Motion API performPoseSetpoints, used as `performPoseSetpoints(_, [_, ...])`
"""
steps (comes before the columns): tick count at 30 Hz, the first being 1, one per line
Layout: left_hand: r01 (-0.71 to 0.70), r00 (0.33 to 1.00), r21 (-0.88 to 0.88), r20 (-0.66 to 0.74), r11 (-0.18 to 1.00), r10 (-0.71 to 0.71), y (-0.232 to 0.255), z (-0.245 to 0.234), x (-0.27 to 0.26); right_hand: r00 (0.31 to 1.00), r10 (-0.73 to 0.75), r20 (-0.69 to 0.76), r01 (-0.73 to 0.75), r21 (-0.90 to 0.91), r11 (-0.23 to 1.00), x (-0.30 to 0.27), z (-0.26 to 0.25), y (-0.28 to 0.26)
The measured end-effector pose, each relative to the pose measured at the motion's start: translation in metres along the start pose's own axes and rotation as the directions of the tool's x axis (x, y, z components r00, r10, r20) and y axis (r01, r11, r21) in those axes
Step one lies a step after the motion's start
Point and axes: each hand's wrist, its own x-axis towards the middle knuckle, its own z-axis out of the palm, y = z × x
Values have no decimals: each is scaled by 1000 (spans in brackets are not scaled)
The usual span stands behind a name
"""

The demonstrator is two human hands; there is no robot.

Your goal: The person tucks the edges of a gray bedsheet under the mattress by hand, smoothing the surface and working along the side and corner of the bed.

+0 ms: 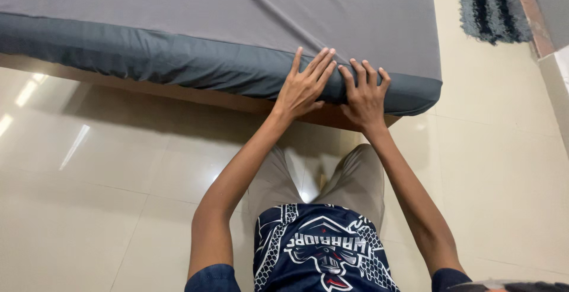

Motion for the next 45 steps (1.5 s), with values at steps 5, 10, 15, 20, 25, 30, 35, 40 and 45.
performPoseSetpoints(5, [-45, 999, 35, -8, 998, 45, -3, -7, -3, 985, -130, 117, 113, 138, 984, -8, -29, 14])
performPoseSetpoints(10, [-109, 992, 17, 60, 994, 108, -15, -12, -6, 989, -144, 41, 139, 111, 984, -13, -19, 19])
performPoseSetpoints(15, [-54, 998, 24, 19, 998, 54, -35, -10, -19, 992, -112, 51, 105, 119, 987, -1, -22, 15])
performPoseSetpoints(20, [-15, 1000, -40, -5, 999, 15, -36, -7, -20, 986, -138, 94, 125, 135, 983, 15, -25, 19])
performPoseSetpoints(25, [-25, 999, -44, 22, 999, 26, -42, -4, -3, 987, -133, 95, 121, 115, 986, 21, -24, 18])
performPoseSetpoints(30, [-17, 999, 35, 50, 999, 16, -45, 6, 2, 995, -12, 97, 8, 34, 999, 23, -8, 5])
performPoseSetpoints(35, [0, 987, 130, -160, 992, 21, -39, 24, -2, 995, 53, 85, -46, -79, 996, 24, 9, -2])
performPoseSetpoints(40, [108, 980, 204, -184, 973, -70, -25, 31, -6, 990, 69, 124, -64, -42, 997, 25, 3, 1])
performPoseSetpoints(45, [90, 996, 169, -14, 981, -89, -20, 12, -9, 983, -154, 100, 140, 133, 981, 6, -22, 26])
